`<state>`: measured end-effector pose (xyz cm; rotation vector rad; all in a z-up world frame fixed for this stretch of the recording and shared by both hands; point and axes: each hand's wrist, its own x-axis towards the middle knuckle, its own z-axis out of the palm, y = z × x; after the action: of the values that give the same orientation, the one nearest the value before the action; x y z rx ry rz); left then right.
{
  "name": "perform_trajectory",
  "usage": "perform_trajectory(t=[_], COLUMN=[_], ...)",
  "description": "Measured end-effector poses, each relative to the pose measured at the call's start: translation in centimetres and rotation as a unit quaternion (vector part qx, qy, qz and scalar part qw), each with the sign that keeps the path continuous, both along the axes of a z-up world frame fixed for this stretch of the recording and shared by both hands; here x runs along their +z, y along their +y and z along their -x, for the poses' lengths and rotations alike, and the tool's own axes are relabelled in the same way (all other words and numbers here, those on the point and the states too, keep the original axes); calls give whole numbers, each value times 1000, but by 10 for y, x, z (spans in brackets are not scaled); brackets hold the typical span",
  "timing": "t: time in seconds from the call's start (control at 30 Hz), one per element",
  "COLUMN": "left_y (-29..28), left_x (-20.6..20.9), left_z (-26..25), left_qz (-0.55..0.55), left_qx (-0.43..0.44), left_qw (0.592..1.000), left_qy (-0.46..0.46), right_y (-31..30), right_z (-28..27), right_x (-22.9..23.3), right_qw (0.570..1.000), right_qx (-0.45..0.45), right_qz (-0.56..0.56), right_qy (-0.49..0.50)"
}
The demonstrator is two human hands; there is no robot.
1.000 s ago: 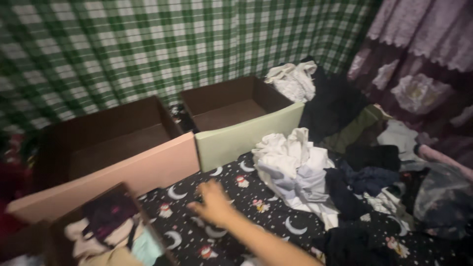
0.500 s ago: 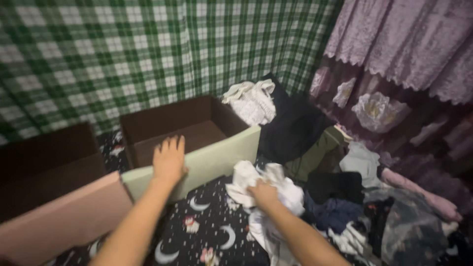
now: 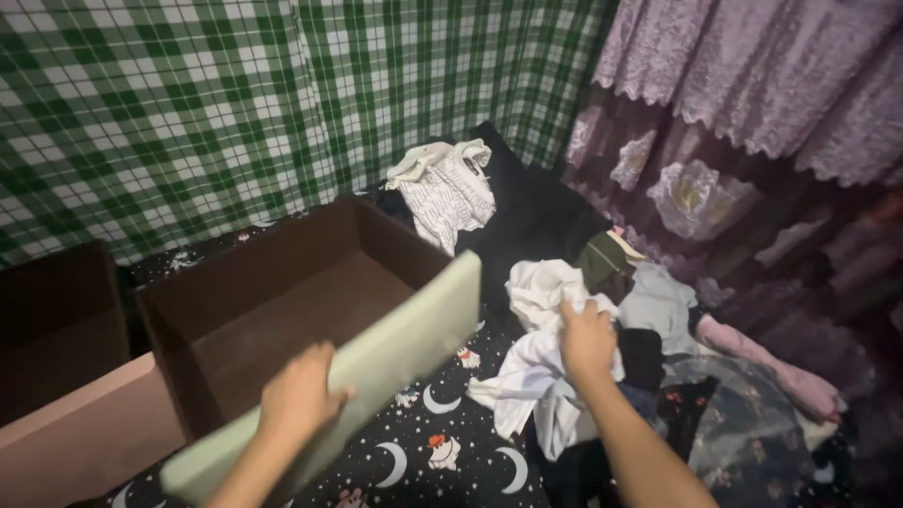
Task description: The person folds various garments including underwear, socks, and shirts by hand and places them into open storage boxes on a bed. The person handles each item individually, folding and stacking them neatly within the boxes.
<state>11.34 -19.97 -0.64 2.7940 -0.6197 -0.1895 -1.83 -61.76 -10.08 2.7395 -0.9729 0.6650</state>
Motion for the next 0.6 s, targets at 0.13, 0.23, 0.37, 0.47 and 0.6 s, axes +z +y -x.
perform_trajectory(t=[0.13, 0.23, 0.37, 0.47, 0.6], left_y=[14, 15, 13, 6, -4], left_x=[-5, -10, -16, -20, -26], left_z=[57, 69, 64, 61, 62], left_qz=[-5, -19, 7, -70, -121], left_qx=[1, -2, -51, 4, 29], left_qw=[1000, 1000, 998, 997, 992], left_qy=[14, 9, -39, 39, 34], right_y=[-10, -2, 49, 88, 84], right_z=[8, 15, 59, 85, 90], right_x=[26, 43, 23, -2, 4], right_qw=[999, 995, 943, 904, 873], right_qx=[-3, 52, 327, 380, 393], right_qz=[-35, 29, 13, -79, -142], right_qy=[34, 82, 59, 181, 253])
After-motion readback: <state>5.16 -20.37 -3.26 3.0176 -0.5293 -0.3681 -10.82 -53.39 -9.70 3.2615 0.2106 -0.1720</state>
